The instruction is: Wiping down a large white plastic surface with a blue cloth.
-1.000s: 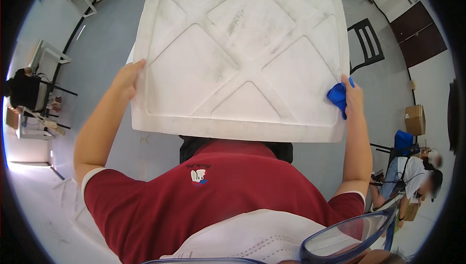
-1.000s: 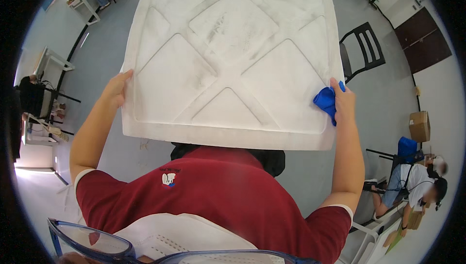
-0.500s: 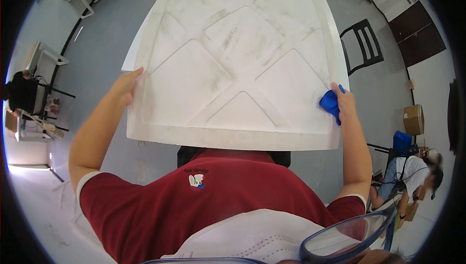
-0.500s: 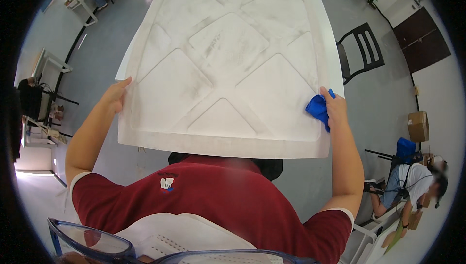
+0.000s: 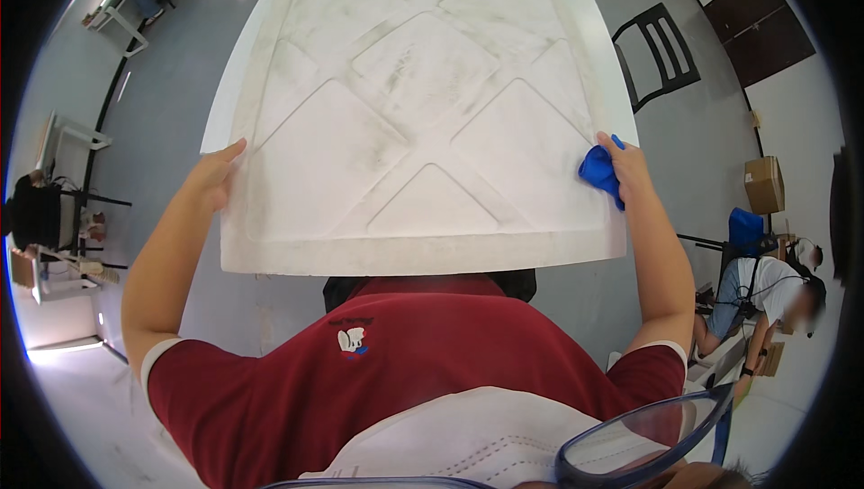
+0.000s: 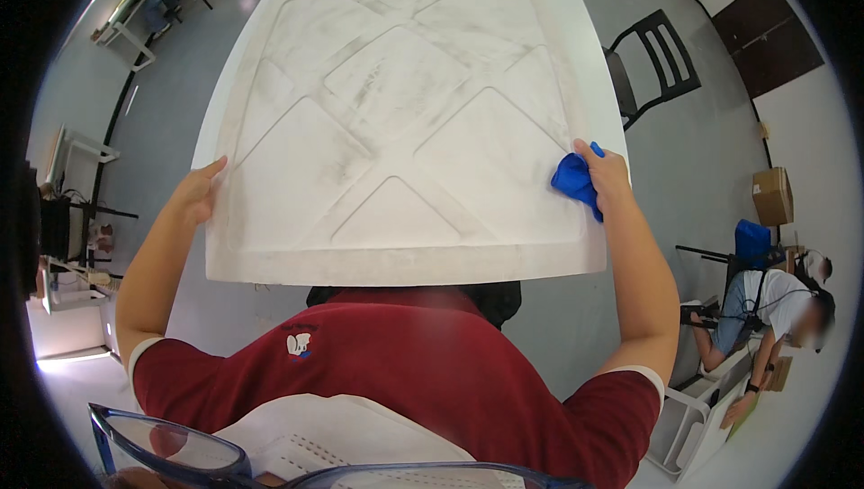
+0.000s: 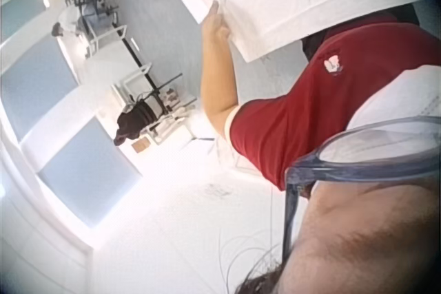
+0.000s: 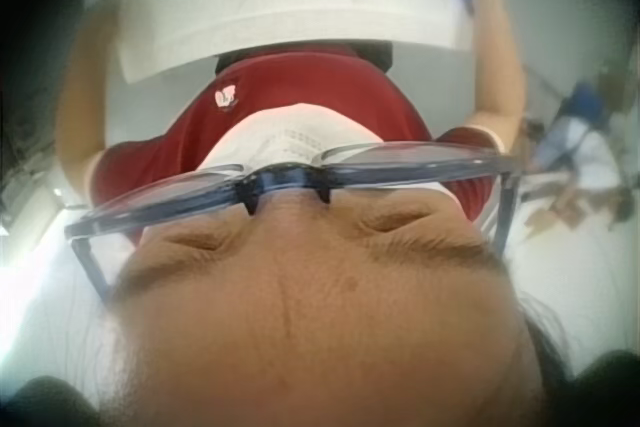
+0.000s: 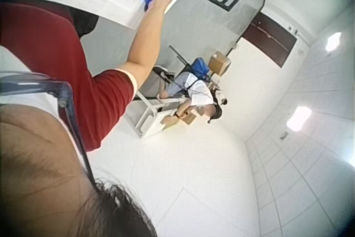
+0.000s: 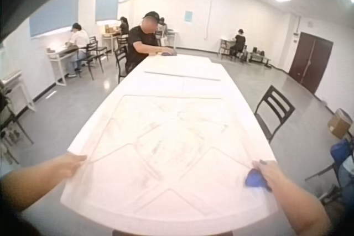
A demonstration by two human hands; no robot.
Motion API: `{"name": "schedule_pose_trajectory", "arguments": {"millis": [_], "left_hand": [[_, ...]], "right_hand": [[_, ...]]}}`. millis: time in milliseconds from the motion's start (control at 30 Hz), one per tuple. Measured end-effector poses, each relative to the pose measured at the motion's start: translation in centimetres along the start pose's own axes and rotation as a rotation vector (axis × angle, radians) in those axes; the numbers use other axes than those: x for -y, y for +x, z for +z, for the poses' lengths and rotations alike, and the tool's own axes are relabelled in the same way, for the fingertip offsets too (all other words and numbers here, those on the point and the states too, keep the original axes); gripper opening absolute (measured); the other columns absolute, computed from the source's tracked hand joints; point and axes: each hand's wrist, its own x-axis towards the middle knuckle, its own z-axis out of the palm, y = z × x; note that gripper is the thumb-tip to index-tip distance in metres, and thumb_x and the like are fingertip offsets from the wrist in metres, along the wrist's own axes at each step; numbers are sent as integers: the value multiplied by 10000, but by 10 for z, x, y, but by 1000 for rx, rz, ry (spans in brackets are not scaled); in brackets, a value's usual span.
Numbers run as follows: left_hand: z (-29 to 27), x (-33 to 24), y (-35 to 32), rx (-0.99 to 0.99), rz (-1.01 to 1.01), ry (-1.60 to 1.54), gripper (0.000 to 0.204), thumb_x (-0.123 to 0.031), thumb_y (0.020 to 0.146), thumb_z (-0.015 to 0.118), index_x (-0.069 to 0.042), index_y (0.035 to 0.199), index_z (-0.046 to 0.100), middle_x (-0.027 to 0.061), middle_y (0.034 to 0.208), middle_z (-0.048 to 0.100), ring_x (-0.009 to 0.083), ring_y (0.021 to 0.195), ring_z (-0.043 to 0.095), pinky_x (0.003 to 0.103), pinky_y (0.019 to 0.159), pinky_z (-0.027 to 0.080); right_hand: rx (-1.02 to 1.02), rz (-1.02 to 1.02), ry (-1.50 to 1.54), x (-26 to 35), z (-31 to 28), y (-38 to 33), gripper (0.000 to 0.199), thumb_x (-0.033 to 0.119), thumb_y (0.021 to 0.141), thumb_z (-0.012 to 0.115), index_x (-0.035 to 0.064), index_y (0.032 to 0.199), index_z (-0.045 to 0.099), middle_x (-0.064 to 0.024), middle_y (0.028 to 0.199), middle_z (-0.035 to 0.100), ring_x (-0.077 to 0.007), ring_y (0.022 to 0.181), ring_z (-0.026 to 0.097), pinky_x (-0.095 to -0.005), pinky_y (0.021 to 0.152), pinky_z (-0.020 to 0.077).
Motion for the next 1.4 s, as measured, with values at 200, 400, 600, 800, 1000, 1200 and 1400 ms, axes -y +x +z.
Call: {"name": "schedule_pose_trajectory", "arguments": {"millis": [200, 400, 600, 800, 1000, 1200, 1400], "left_hand": [[-5, 3, 5, 35, 6, -21, 575, -243, 863, 598, 87, 1274, 370, 223, 1282, 435, 306, 1152, 477, 405, 972, 383], [0, -7, -8, 80, 64, 61, 593, -262, 871, 578, 104, 1275, 345, 252, 1261, 436, 319, 1134, 485, 424, 975, 371], [-2, -21, -5, 78, 67, 77, 600, -272, 874, 564, 92, 1290, 330, 246, 1268, 434, 314, 1134, 487, 438, 962, 377], [-16, -36, 31, 89, 124, 199, 596, -341, 860, 568, 22, 1291, 373, 226, 1298, 425, 311, 1152, 476, 443, 972, 357], [3, -56, 12, -140, 215, 543, 565, -412, 836, 582, -14, 1222, 473, 148, 1197, 517, 237, 1079, 494, 363, 935, 344], [-1, -58, 28, -117, 252, 680, 507, -410, 835, 577, -7, 1141, 541, 100, 1086, 557, 204, 978, 507, 338, 885, 354], [1, -58, 29, -105, 231, 694, 510, -398, 844, 564, 22, 1131, 538, 101, 1050, 572, 221, 946, 533, 357, 877, 383]], "right_hand": [[17, 4, -32, -3, 2, 9, 437, 347, 727, 748, -55, 817, 602, -40, 714, 573, -109, 581, 527, -259, 531, 448], [60, 34, -61, -3, -2, 12, 444, 356, 740, 738, -55, 841, 605, -36, 717, 571, -110, 584, 524, -259, 540, 449], [101, 53, -70, 10, 5, 9, 448, 366, 759, 718, -53, 865, 601, -36, 733, 571, -116, 592, 532, -258, 556, 455], [151, -12, -193, 14, 5, 29, 479, 408, 778, 684, -52, 885, 601, -36, 738, 569, -114, 597, 524, -254, 567, 453], [183, -39, -280, 19, 5, 38, 547, 465, 774, 664, -62, 904, 598, -34, 741, 560, -106, 599, 515, -253, 564, 444], [190, -18, -274, 15, 7, 43, 517, 452, 782, 666, -51, 878, 595, -17, 707, 540, -94, 563, 495, -240, 523, 430], [210, 2, -218, 10, 7, 46, 486, 446, 787, 666, -31, 846, 590, 4, 669, 511, -86, 536, 479, -238, 491, 417]]}}
